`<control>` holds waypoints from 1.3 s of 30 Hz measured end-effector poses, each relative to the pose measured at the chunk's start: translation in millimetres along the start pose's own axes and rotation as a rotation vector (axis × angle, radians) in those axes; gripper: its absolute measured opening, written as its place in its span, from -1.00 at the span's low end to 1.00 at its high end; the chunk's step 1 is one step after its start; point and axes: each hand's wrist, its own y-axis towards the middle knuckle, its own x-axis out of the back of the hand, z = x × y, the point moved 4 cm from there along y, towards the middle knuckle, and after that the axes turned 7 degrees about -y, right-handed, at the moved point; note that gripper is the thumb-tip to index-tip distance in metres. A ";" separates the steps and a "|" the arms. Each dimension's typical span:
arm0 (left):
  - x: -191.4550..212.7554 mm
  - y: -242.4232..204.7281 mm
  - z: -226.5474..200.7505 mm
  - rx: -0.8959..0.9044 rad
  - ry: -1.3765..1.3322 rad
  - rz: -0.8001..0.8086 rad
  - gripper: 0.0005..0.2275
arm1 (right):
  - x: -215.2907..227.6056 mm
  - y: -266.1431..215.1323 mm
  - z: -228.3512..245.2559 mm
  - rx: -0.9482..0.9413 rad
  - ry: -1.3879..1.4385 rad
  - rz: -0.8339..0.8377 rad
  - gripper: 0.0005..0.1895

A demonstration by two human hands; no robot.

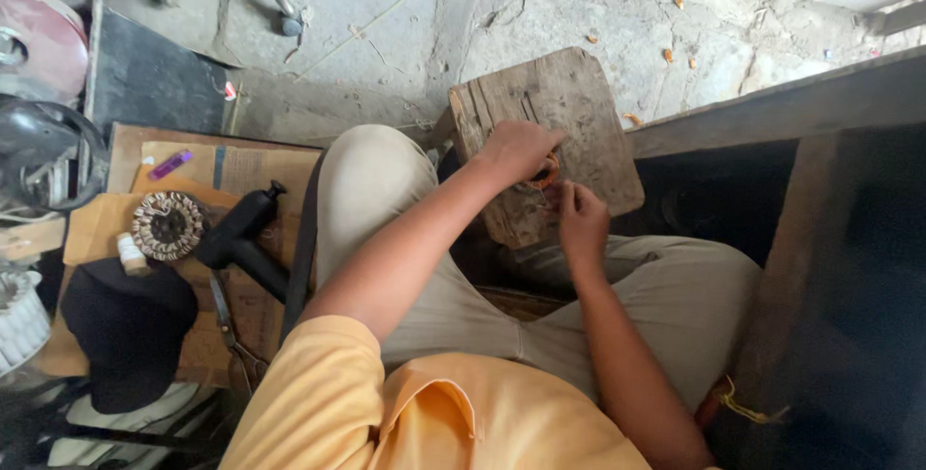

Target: The person sits cross-legged on the floor and winds thin wire around a cylindrical coil form. They repeatedly wrap the wire around the form, occasionally adjusting the coil's position on a wooden block to maintain alignment.

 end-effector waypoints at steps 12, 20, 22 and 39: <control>11.6 -2.6 -7.2 0.055 0.007 0.055 -0.67 | -6.5 2.3 8.5 0.077 -0.223 0.266 -0.68; 17.2 -5.4 -11.8 0.052 -0.041 0.217 -0.67 | -13.5 6.8 -7.9 0.054 -0.207 0.230 -0.65; 19.0 -10.5 -13.2 -0.014 -0.054 0.225 -0.59 | -14.1 7.3 -12.0 0.094 -0.222 0.205 -0.64; -6.6 -20.8 5.0 -0.348 -0.227 0.066 -0.36 | -22.6 5.6 -28.1 0.278 -0.316 0.068 -0.68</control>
